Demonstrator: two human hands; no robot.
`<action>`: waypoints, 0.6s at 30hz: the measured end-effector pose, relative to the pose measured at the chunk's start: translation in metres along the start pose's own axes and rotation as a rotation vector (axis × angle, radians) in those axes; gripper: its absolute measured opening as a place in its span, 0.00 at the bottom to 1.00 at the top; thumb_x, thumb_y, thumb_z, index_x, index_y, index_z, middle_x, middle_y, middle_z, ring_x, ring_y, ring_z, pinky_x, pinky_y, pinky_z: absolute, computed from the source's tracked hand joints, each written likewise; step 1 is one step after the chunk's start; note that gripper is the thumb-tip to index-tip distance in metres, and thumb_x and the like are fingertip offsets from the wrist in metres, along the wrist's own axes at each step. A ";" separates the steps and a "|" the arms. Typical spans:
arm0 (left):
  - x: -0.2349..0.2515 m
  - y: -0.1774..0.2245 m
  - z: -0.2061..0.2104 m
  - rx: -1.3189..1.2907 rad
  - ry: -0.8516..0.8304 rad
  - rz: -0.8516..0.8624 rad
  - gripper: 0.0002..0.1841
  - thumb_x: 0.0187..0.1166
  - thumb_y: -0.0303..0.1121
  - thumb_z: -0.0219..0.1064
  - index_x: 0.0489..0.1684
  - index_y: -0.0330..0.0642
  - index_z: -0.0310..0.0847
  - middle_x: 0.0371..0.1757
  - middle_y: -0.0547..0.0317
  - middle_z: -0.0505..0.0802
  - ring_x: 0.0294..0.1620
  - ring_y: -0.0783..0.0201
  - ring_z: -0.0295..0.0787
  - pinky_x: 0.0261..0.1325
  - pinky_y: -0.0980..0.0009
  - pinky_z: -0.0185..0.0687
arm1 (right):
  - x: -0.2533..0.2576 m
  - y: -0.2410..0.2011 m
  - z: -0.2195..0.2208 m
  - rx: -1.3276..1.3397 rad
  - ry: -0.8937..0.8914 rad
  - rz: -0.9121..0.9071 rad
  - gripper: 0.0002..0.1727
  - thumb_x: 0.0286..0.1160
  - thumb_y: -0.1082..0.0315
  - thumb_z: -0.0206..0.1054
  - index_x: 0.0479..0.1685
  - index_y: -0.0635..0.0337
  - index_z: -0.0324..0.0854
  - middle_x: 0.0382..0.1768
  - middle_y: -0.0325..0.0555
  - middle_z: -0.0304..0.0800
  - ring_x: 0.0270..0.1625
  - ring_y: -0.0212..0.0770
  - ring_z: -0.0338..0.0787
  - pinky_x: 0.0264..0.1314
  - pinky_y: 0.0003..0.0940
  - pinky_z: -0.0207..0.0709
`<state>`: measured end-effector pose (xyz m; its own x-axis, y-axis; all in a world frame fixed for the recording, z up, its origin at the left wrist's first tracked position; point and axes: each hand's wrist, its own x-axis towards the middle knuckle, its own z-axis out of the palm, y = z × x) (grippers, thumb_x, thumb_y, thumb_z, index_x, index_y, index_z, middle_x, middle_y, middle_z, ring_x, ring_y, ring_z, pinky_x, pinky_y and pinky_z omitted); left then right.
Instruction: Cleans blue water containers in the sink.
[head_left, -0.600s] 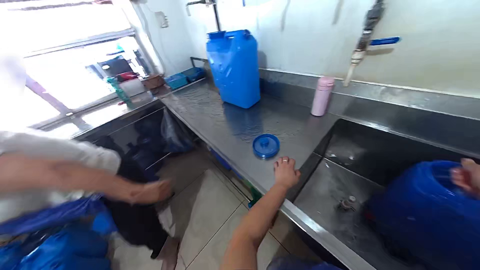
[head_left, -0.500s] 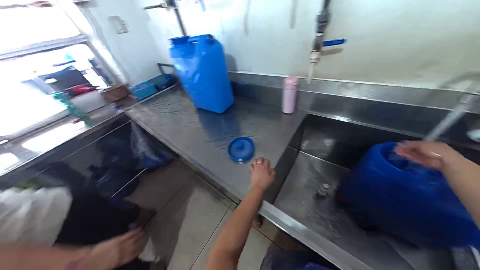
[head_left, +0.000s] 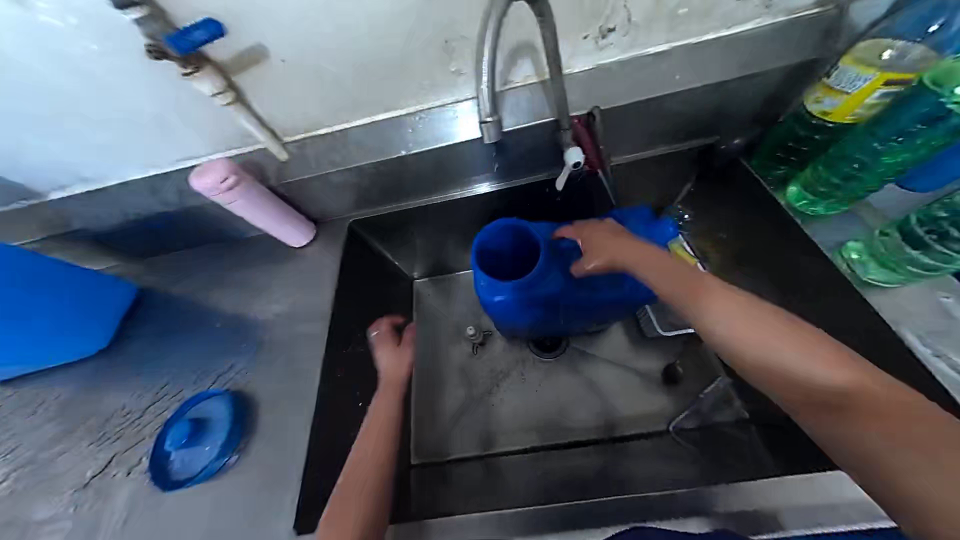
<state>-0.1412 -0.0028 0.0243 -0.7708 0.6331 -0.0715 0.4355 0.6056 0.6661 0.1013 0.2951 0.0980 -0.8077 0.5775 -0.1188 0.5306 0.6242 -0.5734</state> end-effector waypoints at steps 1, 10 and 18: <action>0.020 0.021 0.037 -0.154 -0.096 -0.065 0.18 0.88 0.28 0.57 0.66 0.19 0.76 0.70 0.25 0.81 0.74 0.41 0.77 0.78 0.52 0.69 | -0.025 0.003 -0.001 -0.165 -0.035 0.016 0.27 0.67 0.69 0.78 0.69 0.64 0.83 0.64 0.68 0.87 0.69 0.71 0.84 0.69 0.75 0.70; 0.046 0.059 0.167 -0.641 -0.419 -0.447 0.36 0.93 0.56 0.45 0.81 0.29 0.67 0.74 0.29 0.81 0.75 0.39 0.78 0.76 0.42 0.73 | -0.195 0.150 0.002 0.250 0.466 0.390 0.17 0.58 0.77 0.72 0.46 0.82 0.84 0.43 0.75 0.89 0.49 0.66 0.89 0.56 0.69 0.77; 0.008 0.082 -0.109 -0.538 -0.231 0.204 0.33 0.72 0.51 0.66 0.66 0.29 0.72 0.47 0.63 0.91 0.46 0.78 0.86 0.54 0.77 0.83 | -0.156 0.046 -0.073 0.437 0.559 0.159 0.13 0.67 0.72 0.65 0.46 0.74 0.76 0.35 0.38 0.82 0.37 0.15 0.80 0.45 0.20 0.79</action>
<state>-0.1619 -0.0007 0.1589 -0.5502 0.8348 -0.0221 0.2217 0.1715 0.9599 0.2701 0.2724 0.1496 -0.4154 0.8992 0.1375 0.3851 0.3108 -0.8689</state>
